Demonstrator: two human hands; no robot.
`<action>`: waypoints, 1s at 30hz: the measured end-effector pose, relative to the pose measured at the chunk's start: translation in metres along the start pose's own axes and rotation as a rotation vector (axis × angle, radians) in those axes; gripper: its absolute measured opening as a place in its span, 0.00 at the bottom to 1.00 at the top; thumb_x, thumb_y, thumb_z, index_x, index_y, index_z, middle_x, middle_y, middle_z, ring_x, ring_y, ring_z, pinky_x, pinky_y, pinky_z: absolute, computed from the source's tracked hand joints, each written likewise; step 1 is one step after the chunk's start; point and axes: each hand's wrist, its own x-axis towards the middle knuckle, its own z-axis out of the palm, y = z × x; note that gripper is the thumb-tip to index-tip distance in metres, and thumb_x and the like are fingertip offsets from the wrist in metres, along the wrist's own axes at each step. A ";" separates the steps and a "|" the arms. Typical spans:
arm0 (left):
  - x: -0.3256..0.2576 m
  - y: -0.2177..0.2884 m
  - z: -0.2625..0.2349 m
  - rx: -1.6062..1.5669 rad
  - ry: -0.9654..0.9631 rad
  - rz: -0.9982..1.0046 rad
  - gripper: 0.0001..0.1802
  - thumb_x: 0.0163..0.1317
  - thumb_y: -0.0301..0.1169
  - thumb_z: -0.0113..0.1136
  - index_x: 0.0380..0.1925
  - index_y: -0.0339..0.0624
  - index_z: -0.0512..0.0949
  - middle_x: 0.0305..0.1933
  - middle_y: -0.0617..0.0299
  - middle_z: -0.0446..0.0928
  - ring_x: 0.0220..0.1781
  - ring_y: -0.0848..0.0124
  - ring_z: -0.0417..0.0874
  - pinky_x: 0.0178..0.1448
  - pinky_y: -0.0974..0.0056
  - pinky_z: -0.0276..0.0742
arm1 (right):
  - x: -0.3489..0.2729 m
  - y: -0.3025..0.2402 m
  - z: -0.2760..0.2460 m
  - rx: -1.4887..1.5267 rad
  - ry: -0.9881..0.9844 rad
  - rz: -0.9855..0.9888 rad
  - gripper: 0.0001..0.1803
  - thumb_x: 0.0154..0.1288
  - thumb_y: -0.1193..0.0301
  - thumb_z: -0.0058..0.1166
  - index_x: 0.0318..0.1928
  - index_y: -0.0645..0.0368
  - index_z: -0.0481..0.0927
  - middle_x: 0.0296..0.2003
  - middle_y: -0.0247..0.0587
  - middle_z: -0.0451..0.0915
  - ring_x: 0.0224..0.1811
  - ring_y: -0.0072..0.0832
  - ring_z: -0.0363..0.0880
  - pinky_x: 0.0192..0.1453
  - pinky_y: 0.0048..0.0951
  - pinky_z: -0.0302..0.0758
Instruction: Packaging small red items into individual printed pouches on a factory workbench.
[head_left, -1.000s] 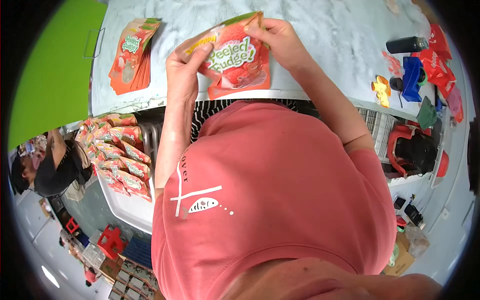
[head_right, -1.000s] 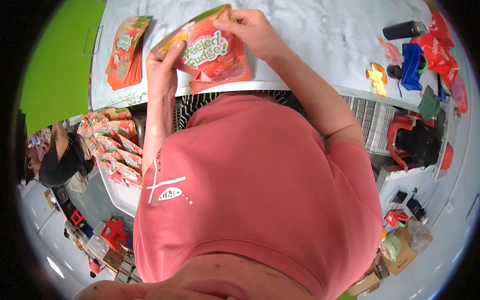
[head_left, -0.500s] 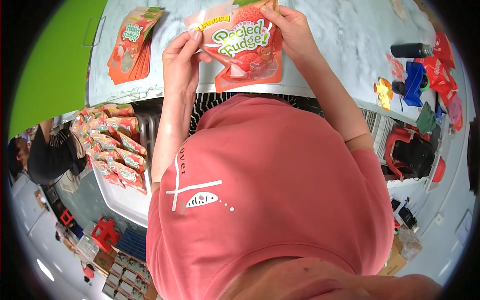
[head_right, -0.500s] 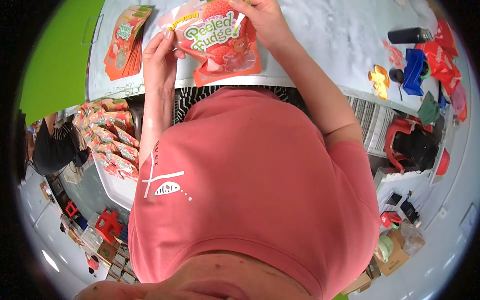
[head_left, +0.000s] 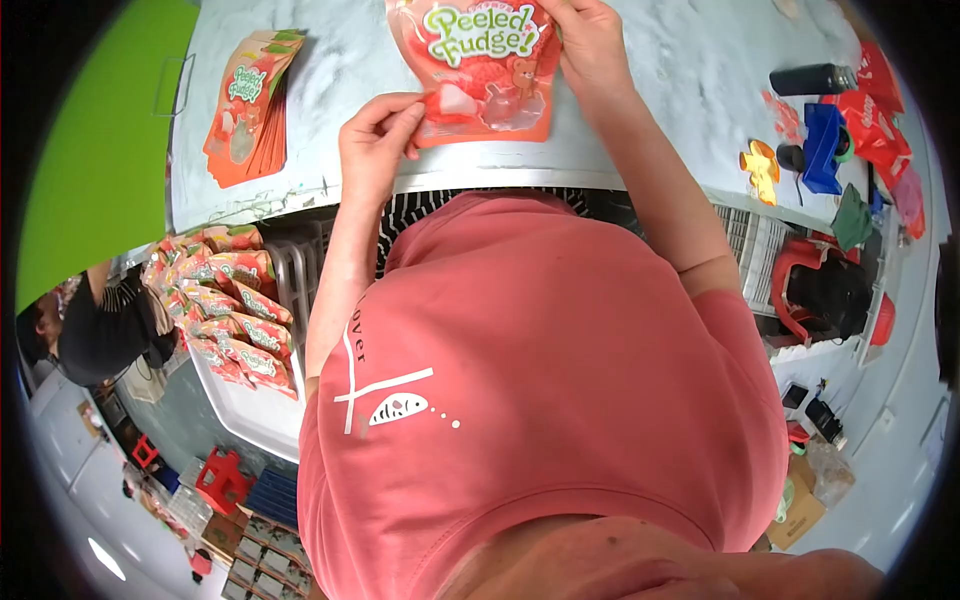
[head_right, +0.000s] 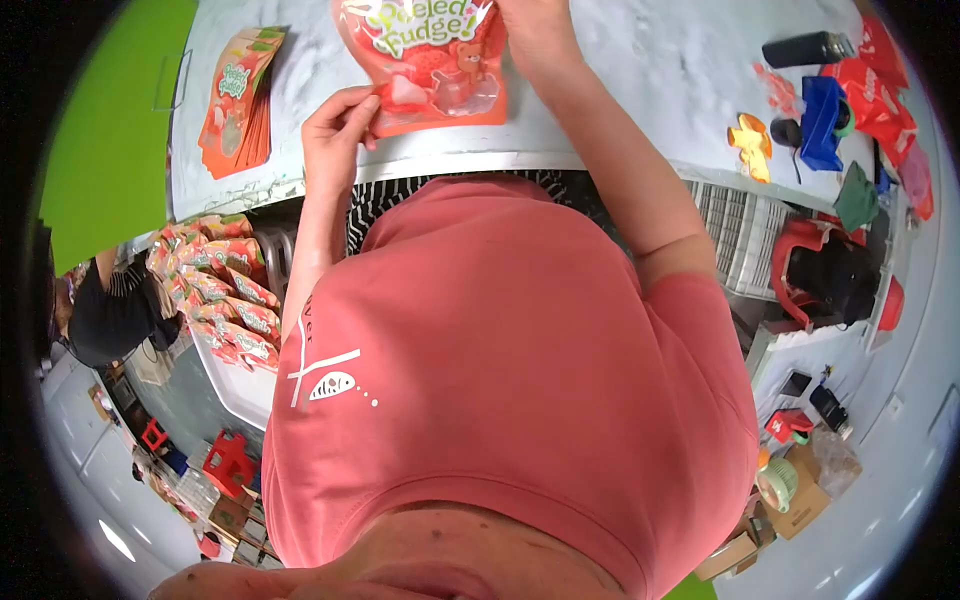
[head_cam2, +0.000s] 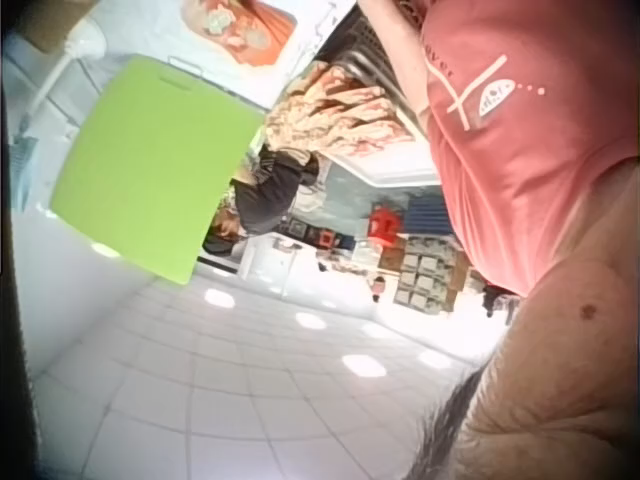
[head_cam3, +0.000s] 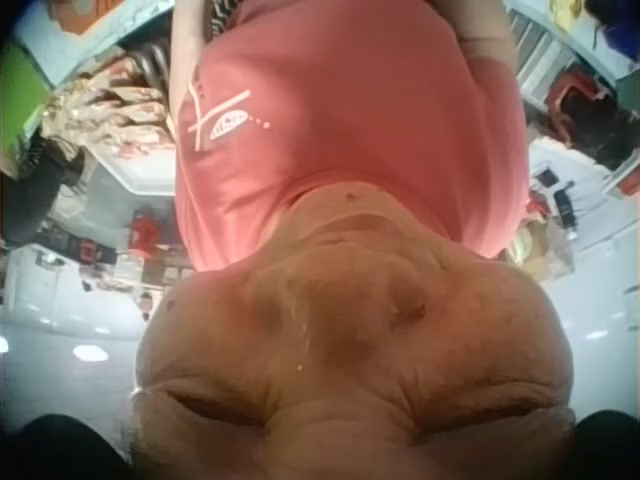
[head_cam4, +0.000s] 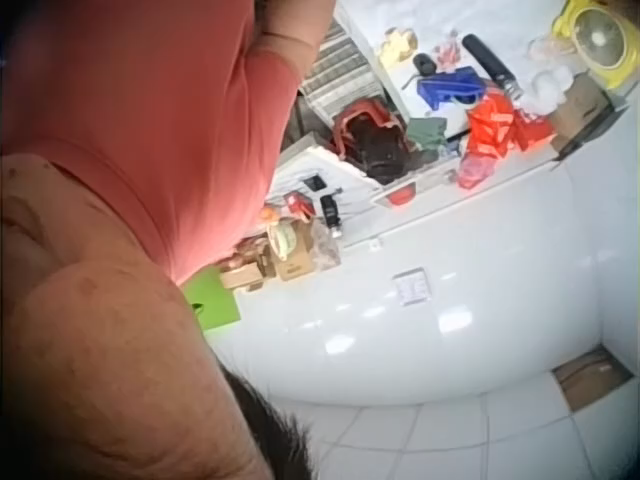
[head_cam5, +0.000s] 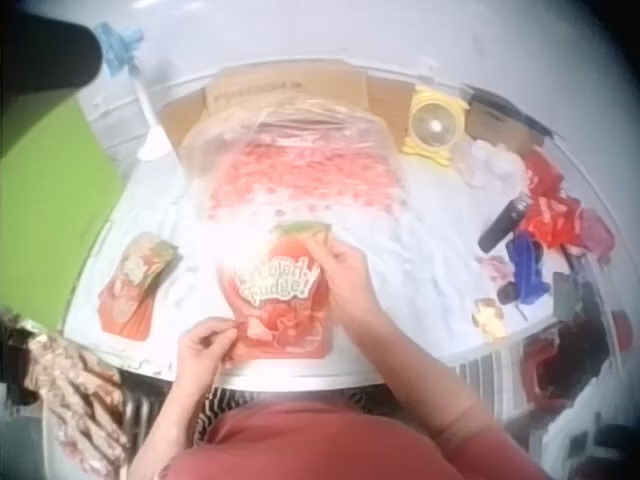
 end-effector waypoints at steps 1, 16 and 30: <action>0.001 -0.003 -0.006 -0.071 0.003 -0.031 0.05 0.64 0.23 0.63 0.39 0.34 0.84 0.36 0.62 0.83 0.25 0.80 0.78 0.26 0.75 0.72 | 0.001 0.003 -0.005 0.002 0.009 -0.004 0.14 0.72 0.65 0.56 0.45 0.66 0.82 0.37 0.35 0.83 0.38 0.19 0.80 0.44 0.21 0.76; 0.008 -0.008 -0.017 -0.269 0.078 -0.168 0.03 0.66 0.25 0.61 0.38 0.38 0.81 0.30 0.62 0.83 0.29 0.74 0.84 0.37 0.71 0.82 | -0.037 0.041 -0.044 -0.230 -0.107 0.189 0.16 0.69 0.72 0.56 0.54 0.67 0.77 0.42 0.38 0.84 0.47 0.24 0.82 0.55 0.26 0.78; -0.041 -0.008 -0.061 -0.218 0.224 -0.099 0.09 0.66 0.32 0.61 0.40 0.38 0.83 0.33 0.66 0.81 0.34 0.78 0.79 0.42 0.72 0.76 | -0.053 0.038 0.011 -0.313 -0.388 0.120 0.12 0.66 0.75 0.59 0.48 0.68 0.79 0.42 0.41 0.84 0.44 0.23 0.81 0.52 0.24 0.76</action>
